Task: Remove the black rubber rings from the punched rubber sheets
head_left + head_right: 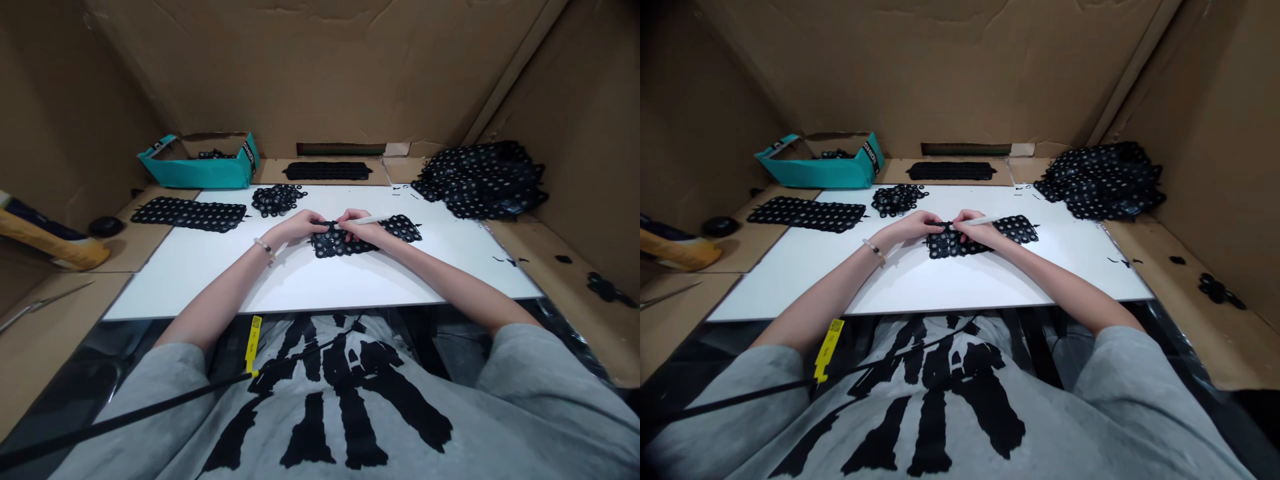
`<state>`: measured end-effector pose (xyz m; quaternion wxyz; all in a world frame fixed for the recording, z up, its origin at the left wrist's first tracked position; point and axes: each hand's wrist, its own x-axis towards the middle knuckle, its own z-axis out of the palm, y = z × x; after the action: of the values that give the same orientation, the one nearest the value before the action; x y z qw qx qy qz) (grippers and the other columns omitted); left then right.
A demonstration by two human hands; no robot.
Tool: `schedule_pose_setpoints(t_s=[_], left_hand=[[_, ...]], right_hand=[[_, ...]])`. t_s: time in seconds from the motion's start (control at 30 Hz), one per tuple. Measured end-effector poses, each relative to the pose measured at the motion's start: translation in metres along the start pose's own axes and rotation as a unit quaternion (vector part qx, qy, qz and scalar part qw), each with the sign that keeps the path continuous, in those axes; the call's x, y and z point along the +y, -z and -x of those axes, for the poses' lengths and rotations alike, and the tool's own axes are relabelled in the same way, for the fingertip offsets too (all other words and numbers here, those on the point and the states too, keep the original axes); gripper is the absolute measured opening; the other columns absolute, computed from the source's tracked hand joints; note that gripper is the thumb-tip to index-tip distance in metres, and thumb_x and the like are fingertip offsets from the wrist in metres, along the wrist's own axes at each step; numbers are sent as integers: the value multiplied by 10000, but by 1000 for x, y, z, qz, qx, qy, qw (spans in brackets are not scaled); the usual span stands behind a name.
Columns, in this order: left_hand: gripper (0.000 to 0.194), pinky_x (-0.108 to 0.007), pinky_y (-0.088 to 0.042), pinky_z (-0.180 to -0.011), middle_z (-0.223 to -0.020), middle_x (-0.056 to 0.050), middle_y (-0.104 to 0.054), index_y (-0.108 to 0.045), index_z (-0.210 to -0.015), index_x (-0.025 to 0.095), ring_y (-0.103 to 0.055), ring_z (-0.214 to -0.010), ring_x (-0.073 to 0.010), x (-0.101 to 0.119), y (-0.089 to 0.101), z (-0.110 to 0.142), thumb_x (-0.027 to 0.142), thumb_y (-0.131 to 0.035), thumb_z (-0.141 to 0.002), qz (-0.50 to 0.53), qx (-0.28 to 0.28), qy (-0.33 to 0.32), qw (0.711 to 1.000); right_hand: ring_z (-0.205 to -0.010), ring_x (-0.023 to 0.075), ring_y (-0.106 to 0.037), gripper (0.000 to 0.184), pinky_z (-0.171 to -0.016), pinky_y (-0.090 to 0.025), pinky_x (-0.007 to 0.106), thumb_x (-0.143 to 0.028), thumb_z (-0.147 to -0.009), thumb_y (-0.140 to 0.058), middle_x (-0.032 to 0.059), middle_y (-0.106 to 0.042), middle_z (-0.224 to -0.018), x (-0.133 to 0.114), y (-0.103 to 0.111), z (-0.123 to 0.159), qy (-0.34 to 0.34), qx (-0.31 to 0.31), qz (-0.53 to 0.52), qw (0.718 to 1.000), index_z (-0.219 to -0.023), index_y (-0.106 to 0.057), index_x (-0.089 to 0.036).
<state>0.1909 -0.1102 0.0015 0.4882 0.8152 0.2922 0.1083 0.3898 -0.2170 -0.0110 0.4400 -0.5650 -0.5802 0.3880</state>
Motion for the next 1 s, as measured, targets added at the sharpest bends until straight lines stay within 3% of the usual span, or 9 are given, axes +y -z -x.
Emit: schedule_pose_setpoints(t_s=[0.17, 0.33, 0.47, 0.57, 0.67, 0.8, 0.87, 1.0], left_hand=[[347, -278, -338, -593, -690, -6, -636, -729, -794, 161, -480, -618, -135, -3, 0, -1, 480, -793, -675, 30, -1, 15, 999], [347, -275, -381, -625, -688, -7, -636, -705, -765, 153, -513, -648, -139, -3, 1, -1, 445, -836, -632, 102, -36, 21, 994], [354, -288, -415, -672, -746, -22, -663, -718, -828, 145, -547, -693, -152, -2, 2, -1, 443, -814, -664, 105, -63, 28, 992], [386, -302, -428, -714, -807, -28, -675, -717, -903, 150, -572, -743, -168, -2, 3, -1, 485, -763, -716, 73, -74, 16, 994], [406, -306, -426, -735, -854, -22, -670, -689, -957, 165, -580, -792, -185, 0, 2, 0, 501, -734, -734, -16, -54, -21, 998], [414, -319, -432, -816, -942, -27, -677, -655, -968, 172, -592, -888, -216, 5, 1, 3, 463, -749, -688, -127, -18, -67, 990], [410, -323, -434, -837, -962, -29, -682, -650, -971, 175, -597, -914, -227, 6, 0, 3, 445, -744, -678, -141, -7, -70, 988], [414, -325, -440, -858, -991, -38, -689, -661, -994, 171, -611, -942, -237, 6, -1, 3, 416, -742, -671, -130, 1, -49, 990]], right_hand=[[-561, 133, -615, 116, -493, -408, 230, -317, -829, -605, -14, -658, -713, -2, -2, 4, 12, 6, 39, 999, -799, -579, -209], [-594, 139, -590, 131, -606, -433, 259, -330, -845, -565, -17, -652, -728, -4, -7, 8, 72, 37, 126, 989, -808, -595, -208], [-646, 154, -591, 148, -623, -423, 263, -342, -850, -553, -5, -657, -743, -6, -8, 9, 79, 44, 147, 985, -808, -597, -206], [-642, 156, -595, 143, -618, -432, 264, -340, -839, -566, -1, -662, -744, -5, -7, 8, 79, 48, 139, 986, -806, -600, -205], [-583, 149, -597, 135, -564, -434, 259, -341, -822, -582, -4, -659, -721, -2, -5, 5, 39, 33, 88, 995, -811, -599, -207], [-564, 113, -592, 103, -488, -410, 236, -287, -766, -597, 48, -733, -1005, -1, -1, 3, -13, 1, 24, 1000, -731, -576, -193], [-564, 88, -573, 95, -488, -407, 228, -259, -741, -604, 55, -723, -1131, -3, 0, 4, -11, -9, 29, 999, -692, -581, -180], [-572, 87, -563, 105, -487, -390, 228, -273, -733, -615, 53, -723, -1122, -7, 0, 6, -9, -13, 44, 999, -695, -612, -175]])
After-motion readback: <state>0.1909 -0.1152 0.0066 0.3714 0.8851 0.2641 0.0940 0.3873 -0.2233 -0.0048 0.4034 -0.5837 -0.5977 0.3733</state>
